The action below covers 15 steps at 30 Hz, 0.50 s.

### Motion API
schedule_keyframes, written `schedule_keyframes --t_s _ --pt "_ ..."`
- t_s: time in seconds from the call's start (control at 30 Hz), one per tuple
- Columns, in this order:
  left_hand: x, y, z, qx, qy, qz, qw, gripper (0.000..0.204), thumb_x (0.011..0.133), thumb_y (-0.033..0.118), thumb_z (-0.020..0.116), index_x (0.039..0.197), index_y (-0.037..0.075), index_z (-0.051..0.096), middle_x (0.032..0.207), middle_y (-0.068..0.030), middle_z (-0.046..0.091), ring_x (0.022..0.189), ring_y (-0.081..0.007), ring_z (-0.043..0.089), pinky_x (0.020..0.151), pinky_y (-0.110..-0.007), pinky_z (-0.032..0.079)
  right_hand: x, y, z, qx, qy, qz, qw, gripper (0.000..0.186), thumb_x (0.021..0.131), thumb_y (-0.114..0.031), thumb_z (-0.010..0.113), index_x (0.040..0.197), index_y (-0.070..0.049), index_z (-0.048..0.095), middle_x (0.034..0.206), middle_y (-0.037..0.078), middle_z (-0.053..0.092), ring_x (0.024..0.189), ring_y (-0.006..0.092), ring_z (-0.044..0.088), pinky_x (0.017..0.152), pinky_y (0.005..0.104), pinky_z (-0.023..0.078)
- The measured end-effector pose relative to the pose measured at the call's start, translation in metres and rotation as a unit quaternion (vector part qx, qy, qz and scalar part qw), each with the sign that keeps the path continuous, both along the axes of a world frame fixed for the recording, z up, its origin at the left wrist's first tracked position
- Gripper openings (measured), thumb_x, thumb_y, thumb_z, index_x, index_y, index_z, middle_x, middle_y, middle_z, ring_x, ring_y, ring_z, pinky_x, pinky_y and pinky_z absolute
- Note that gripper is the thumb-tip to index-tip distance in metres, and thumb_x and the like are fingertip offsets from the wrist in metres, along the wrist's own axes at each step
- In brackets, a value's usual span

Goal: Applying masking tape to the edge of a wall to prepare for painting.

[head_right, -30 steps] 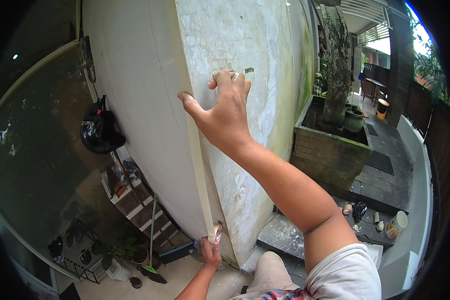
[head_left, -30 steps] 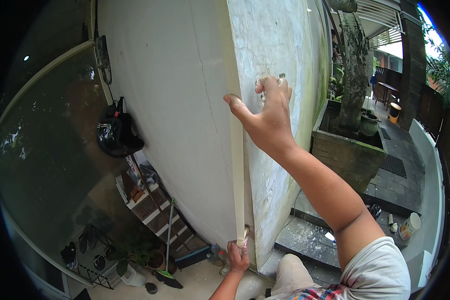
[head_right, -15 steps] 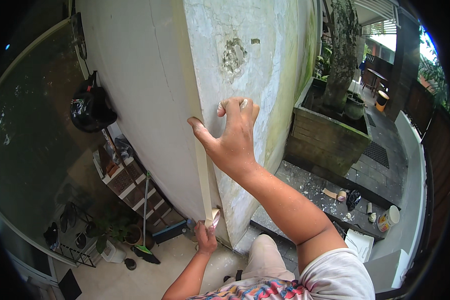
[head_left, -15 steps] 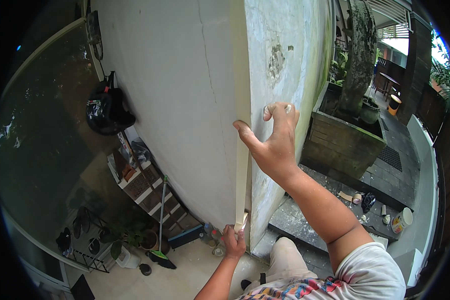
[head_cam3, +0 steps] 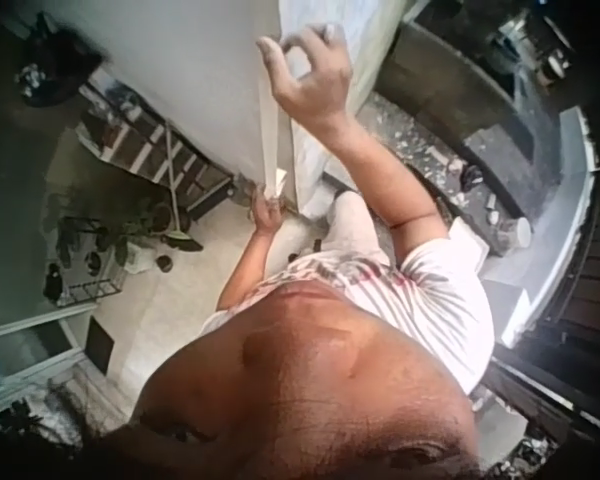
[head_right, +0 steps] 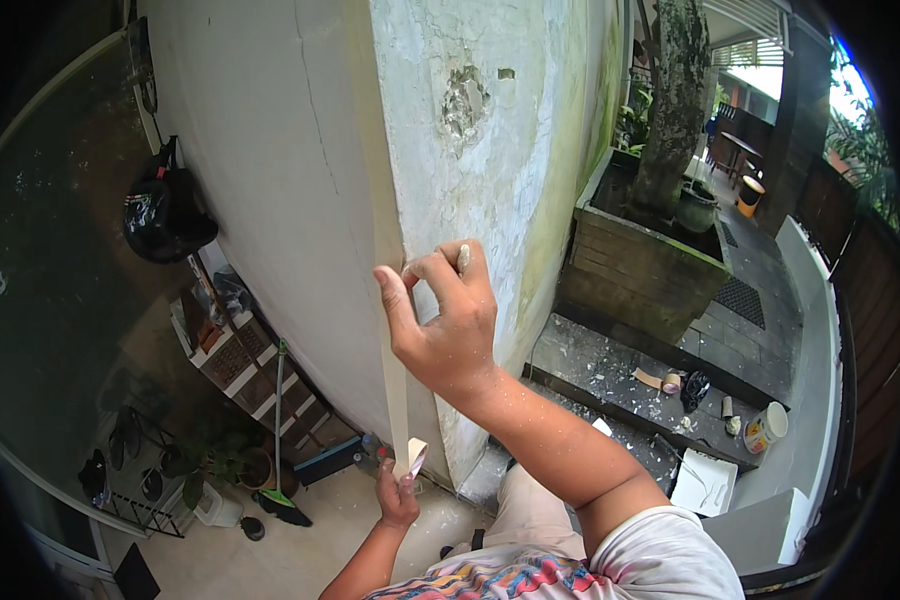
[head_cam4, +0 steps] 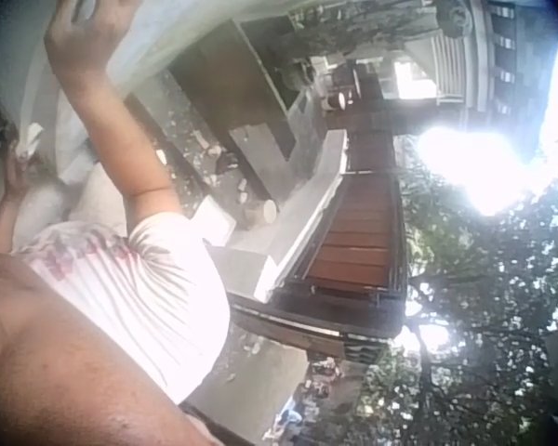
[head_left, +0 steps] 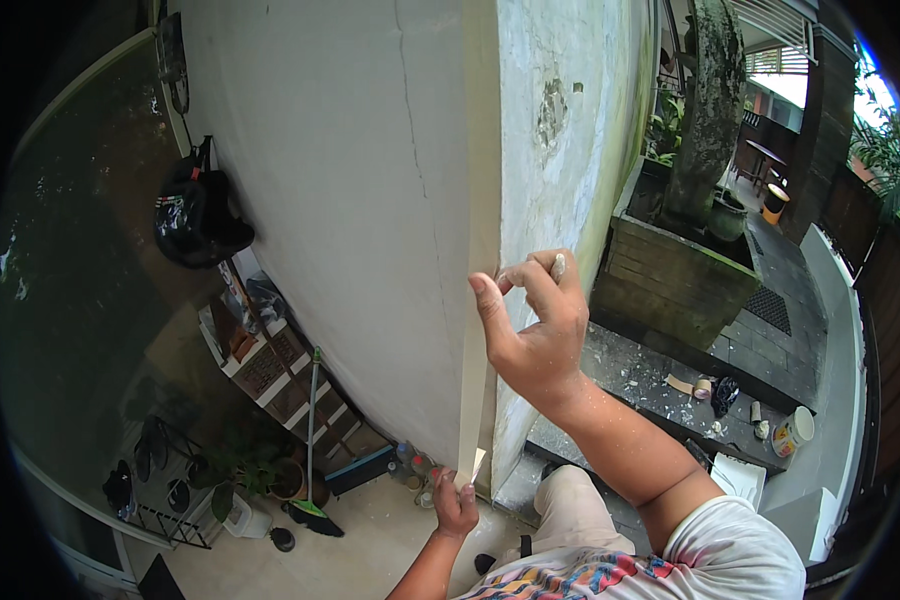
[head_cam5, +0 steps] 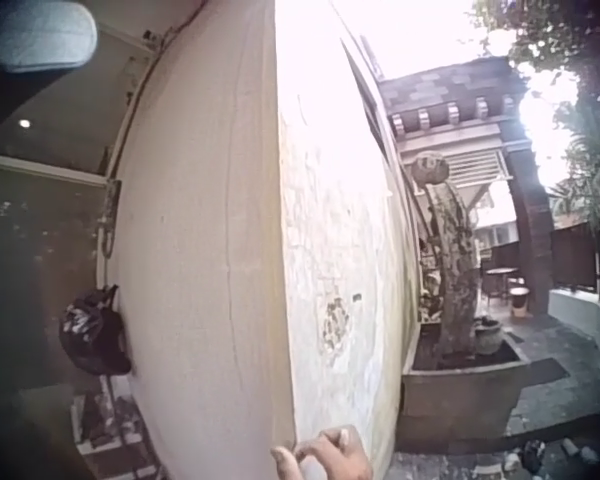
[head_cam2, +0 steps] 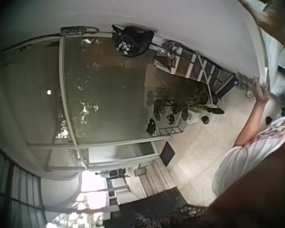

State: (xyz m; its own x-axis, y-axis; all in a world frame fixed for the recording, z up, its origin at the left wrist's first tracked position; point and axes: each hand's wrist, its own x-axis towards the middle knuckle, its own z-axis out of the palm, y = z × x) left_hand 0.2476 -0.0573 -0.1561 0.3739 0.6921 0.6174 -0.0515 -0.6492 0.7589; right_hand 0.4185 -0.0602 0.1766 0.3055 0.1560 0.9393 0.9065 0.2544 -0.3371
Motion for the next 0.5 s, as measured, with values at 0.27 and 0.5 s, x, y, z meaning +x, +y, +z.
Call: schedule_keyframes --t_s 0.27,0.5 --pt "-0.031 0.000 0.005 -0.007 0.024 0.019 1.000 0.040 0.092 0.031 0.053 0.102 -0.008 0.052 0.096 -0.0269 0.055 0.084 -0.0430 0.055 0.077 -0.051 0.044 -0.013 -0.003 0.001 -0.027 0.029 0.023 0.999 0.025 0.084 -0.014 0.078 0.075 -0.004 0.058 0.080 0.004 0.046 0.056 0.0090 0.036 0.043 0.0244 0.027" --pt "-0.037 0.006 0.012 0.022 0.045 0.020 0.999 0.036 0.092 0.031 0.053 0.098 -0.004 0.053 0.092 -0.0240 0.056 0.082 -0.0422 0.054 0.076 -0.050 0.044 -0.020 -0.005 0.003 -0.041 0.037 0.047 0.997 0.015 0.083 -0.005 0.074 0.078 -0.001 0.060 0.077 0.010 0.050 0.067 0.0228 0.049 0.056 0.0328 0.041"
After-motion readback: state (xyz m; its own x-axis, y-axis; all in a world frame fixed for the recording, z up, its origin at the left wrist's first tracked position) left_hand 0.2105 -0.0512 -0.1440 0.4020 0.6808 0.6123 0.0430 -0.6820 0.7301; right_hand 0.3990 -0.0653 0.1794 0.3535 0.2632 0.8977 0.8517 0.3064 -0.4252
